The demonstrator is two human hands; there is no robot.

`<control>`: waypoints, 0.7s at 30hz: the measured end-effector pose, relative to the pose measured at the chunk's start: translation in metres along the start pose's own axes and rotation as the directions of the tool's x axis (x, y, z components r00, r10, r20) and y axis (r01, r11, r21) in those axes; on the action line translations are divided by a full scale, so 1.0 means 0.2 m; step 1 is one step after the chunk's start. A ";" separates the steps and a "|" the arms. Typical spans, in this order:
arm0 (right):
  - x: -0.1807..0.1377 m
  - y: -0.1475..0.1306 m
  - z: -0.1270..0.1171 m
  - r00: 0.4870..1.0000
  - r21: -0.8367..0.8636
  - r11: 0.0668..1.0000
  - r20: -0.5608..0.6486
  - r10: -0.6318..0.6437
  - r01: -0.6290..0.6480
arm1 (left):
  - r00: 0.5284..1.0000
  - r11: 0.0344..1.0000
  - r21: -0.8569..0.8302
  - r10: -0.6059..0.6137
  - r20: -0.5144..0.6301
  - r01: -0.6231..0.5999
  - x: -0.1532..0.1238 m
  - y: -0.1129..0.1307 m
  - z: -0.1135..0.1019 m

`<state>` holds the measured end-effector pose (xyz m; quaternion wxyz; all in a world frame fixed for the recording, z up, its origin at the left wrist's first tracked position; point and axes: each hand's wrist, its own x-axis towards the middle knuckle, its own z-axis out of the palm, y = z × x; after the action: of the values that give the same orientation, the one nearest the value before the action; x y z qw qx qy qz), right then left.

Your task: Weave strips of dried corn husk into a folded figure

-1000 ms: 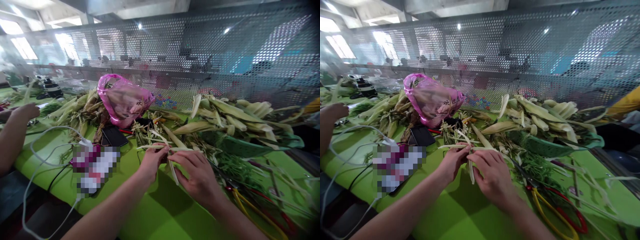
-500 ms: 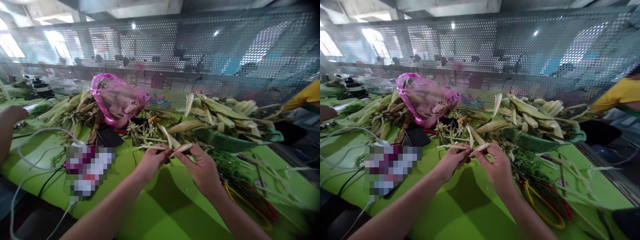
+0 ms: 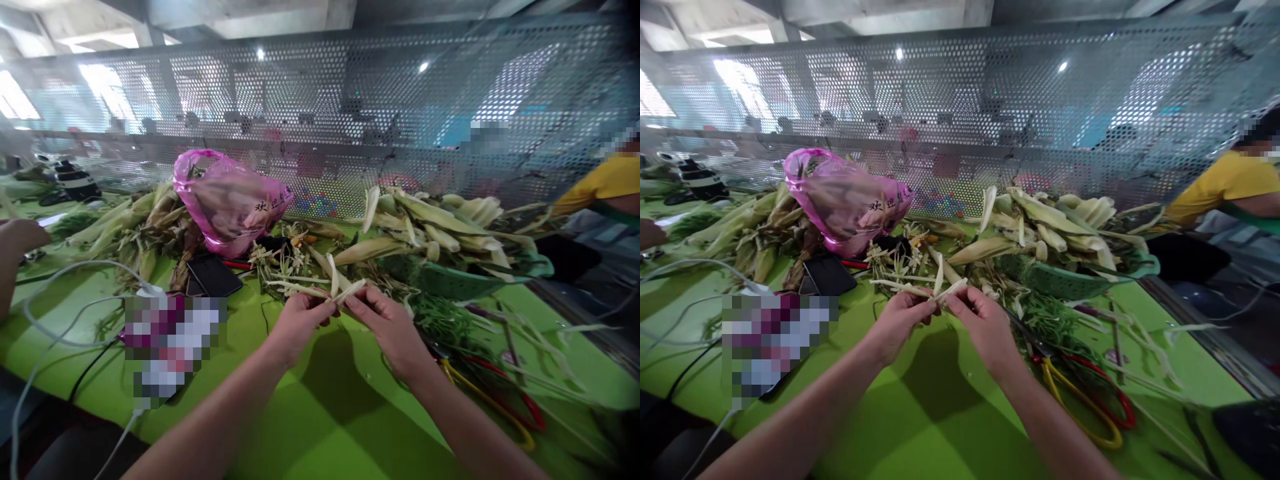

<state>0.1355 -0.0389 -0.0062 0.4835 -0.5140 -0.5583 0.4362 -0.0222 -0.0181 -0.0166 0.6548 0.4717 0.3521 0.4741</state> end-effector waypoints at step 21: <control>-0.03 -0.08 0.00 0.954 -0.308 0.912 -0.038 -0.296 0.271 | 0.977 0.930 0.305 0.173 0.129 -0.205 0.00 -0.02 0.00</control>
<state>0.1341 -0.0467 0.0087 0.4813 -0.5125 -0.6658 0.2498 -0.0209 -0.0182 -0.0202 0.5389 0.6253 0.3433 0.4480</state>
